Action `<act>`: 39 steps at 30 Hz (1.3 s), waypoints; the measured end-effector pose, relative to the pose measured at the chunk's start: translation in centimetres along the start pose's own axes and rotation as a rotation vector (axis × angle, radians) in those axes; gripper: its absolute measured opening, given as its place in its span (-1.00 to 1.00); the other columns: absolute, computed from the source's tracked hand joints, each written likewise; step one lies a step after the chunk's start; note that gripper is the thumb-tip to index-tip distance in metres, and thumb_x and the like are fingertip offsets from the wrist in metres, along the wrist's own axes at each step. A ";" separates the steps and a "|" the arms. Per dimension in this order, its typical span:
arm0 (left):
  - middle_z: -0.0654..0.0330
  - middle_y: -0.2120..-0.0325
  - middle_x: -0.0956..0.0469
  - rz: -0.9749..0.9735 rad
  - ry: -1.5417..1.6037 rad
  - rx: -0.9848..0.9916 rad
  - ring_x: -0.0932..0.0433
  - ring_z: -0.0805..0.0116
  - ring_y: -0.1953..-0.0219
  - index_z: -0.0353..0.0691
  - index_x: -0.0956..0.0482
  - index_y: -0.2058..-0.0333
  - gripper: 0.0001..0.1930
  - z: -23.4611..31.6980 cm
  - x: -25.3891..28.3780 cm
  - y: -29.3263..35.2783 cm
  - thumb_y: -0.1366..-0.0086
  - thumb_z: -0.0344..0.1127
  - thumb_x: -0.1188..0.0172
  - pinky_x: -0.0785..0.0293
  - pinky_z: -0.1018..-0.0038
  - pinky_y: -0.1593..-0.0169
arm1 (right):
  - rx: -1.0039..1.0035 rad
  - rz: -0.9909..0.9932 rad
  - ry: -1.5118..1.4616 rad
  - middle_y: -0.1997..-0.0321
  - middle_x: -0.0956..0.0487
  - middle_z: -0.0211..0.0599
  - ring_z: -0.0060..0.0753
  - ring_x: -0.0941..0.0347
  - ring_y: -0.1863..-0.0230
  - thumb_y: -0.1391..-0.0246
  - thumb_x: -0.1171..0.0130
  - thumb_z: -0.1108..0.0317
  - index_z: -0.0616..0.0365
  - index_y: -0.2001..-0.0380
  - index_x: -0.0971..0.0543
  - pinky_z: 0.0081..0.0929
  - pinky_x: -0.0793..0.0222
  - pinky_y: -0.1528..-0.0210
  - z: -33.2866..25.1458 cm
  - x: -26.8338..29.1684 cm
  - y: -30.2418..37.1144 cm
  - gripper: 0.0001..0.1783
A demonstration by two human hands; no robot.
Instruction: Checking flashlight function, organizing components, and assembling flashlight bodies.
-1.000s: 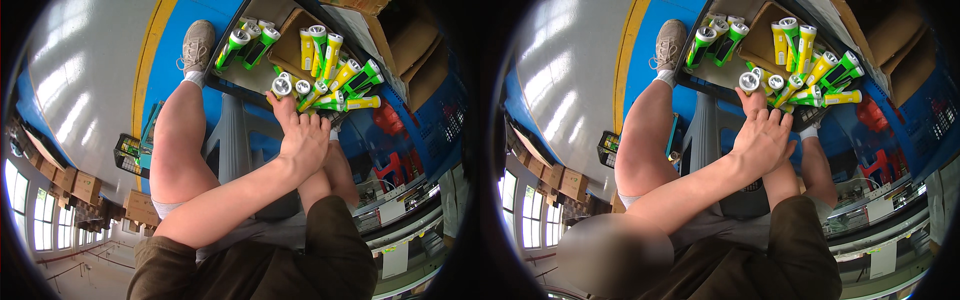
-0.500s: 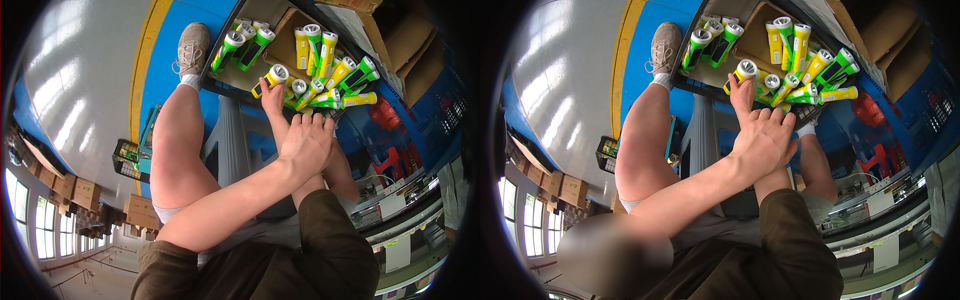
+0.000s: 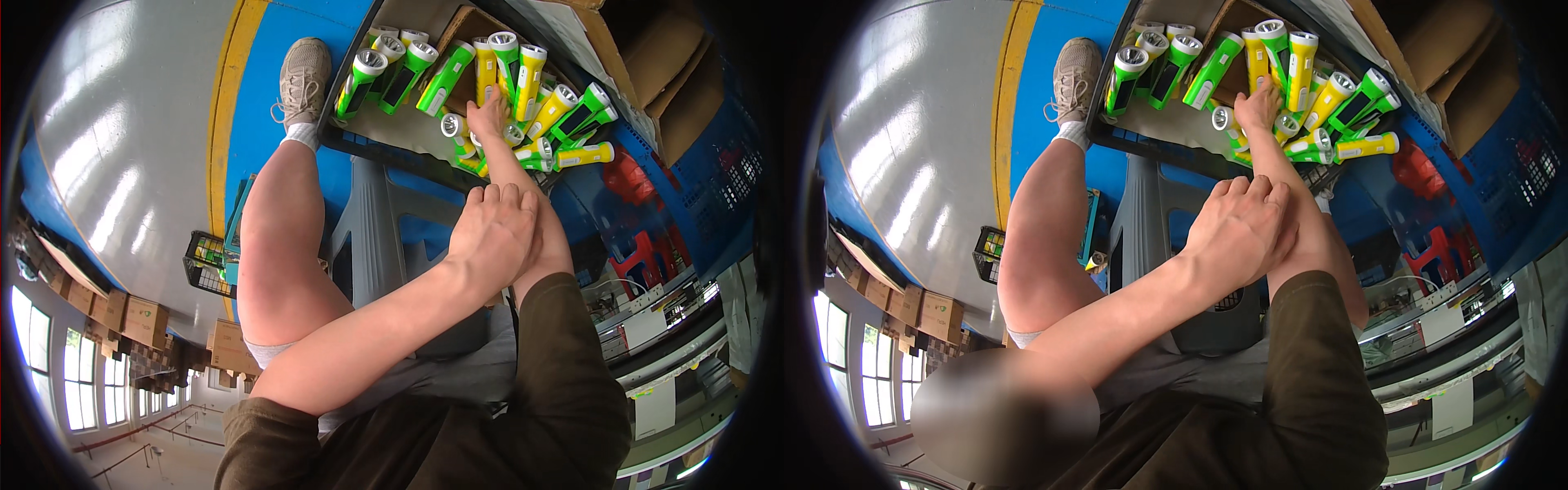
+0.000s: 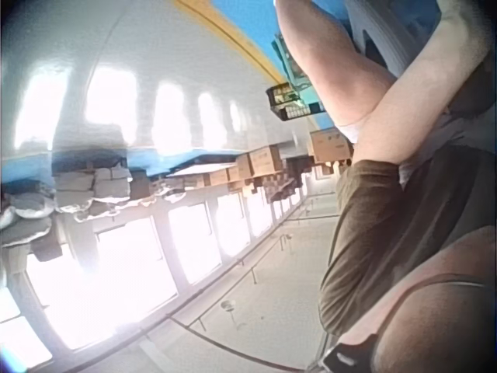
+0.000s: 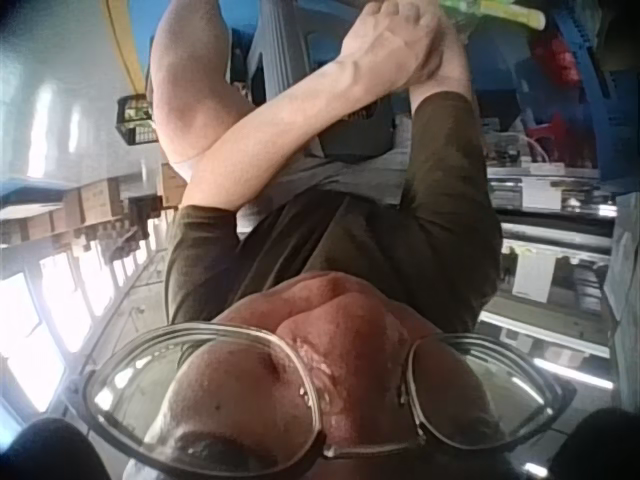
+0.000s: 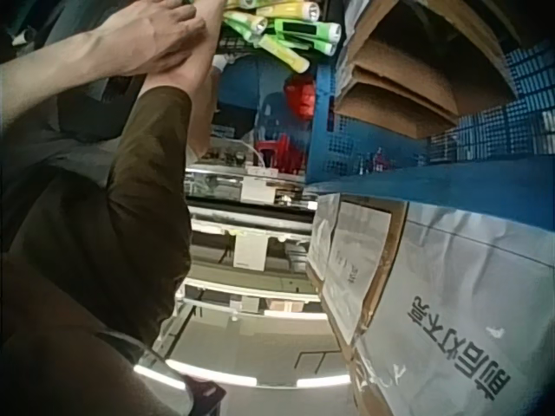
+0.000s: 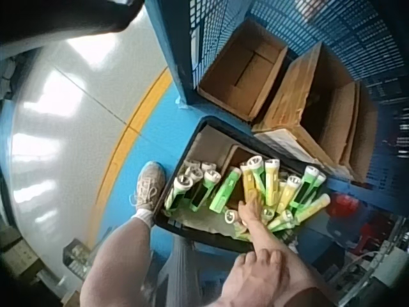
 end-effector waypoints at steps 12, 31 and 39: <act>-0.03 0.32 -0.48 0.080 -0.007 0.003 -0.50 0.09 0.23 -0.37 -0.44 0.25 -0.67 -0.3 0.5 0.0 -0.15 -0.18 -0.13 -0.40 0.29 0.11 | -0.245 -0.130 -0.714 0.22 -0.54 0.04 0.01 -0.49 0.12 0.06 -0.23 0.14 0.29 0.12 -0.44 -0.27 -0.36 0.08 -4.7 -0.4 0.8 -0.49; 0.01 0.29 -0.49 0.056 0.071 -0.027 -0.50 0.11 0.21 -0.37 -0.45 0.20 -0.62 0.5 0.5 -0.2 -0.12 -0.17 -0.17 -0.39 0.29 0.09 | -0.109 0.195 -0.256 -0.03 -0.42 0.06 -0.06 -0.42 -0.02 -0.07 -0.12 0.28 0.31 0.02 -0.38 -0.20 -0.35 -0.03 -0.5 1.1 1.7 -0.55; -0.01 0.32 -0.48 0.095 0.039 -0.006 -0.50 0.11 0.24 -0.37 -0.46 0.27 -0.66 -0.3 0.3 -0.2 -0.13 -0.17 -0.15 -0.40 0.30 0.12 | -0.390 -0.096 0.064 -0.07 -0.36 0.12 0.06 -0.34 -0.11 0.11 -0.29 0.08 0.27 -0.11 -0.29 -0.19 -0.24 -0.20 -1.6 -0.5 1.1 -0.23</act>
Point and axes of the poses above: each hand's wrist, its own y-axis away from the middle knuckle, its own x-axis out of the back of the hand, z = x × y, the point moved 4 cm from there along -y, towards the middle knuckle
